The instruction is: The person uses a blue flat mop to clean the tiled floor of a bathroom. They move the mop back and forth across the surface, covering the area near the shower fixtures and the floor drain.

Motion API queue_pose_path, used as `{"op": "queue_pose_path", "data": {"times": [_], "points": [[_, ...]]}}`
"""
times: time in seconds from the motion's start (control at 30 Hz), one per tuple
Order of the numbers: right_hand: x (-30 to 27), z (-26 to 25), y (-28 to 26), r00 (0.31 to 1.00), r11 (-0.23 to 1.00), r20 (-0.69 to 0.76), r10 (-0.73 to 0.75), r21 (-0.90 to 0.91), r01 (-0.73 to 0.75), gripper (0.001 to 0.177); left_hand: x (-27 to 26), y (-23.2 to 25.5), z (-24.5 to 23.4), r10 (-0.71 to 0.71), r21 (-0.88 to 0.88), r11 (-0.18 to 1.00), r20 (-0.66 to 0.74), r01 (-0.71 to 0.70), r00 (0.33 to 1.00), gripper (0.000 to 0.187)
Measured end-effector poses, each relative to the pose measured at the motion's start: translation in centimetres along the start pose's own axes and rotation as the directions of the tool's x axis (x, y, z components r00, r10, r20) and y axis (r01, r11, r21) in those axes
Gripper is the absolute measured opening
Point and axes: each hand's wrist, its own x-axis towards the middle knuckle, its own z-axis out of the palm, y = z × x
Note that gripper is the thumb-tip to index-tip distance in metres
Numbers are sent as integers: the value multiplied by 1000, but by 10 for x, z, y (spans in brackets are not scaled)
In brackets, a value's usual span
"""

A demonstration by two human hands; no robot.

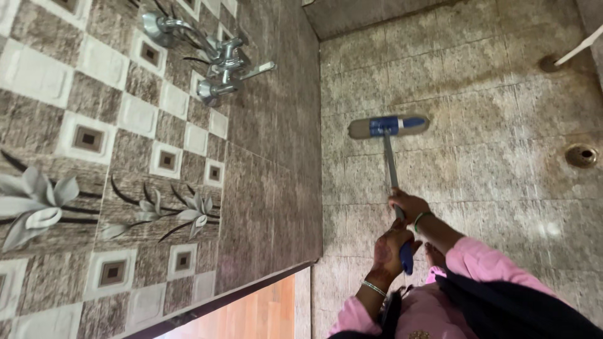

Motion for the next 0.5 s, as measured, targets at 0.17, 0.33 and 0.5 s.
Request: {"op": "queue_pose_path", "data": {"times": [0.17, 0.33, 0.5], "points": [[-11, -9, 22, 990, 994, 85, 113, -3, -113, 46, 12, -1, 34, 123, -86, 987, -146, -137, 982, 19], [-38, 6, 1, 996, 994, 17, 90, 66, -91, 48, -24, 28, 2, 104, -102, 988, -85, -113, 991, 20], [-73, 16, -58, 957, 966, 145, 252, 17, -257, 7, -77, 58, -56, 240, -87, 965, -81, -247, 967, 19]]}}
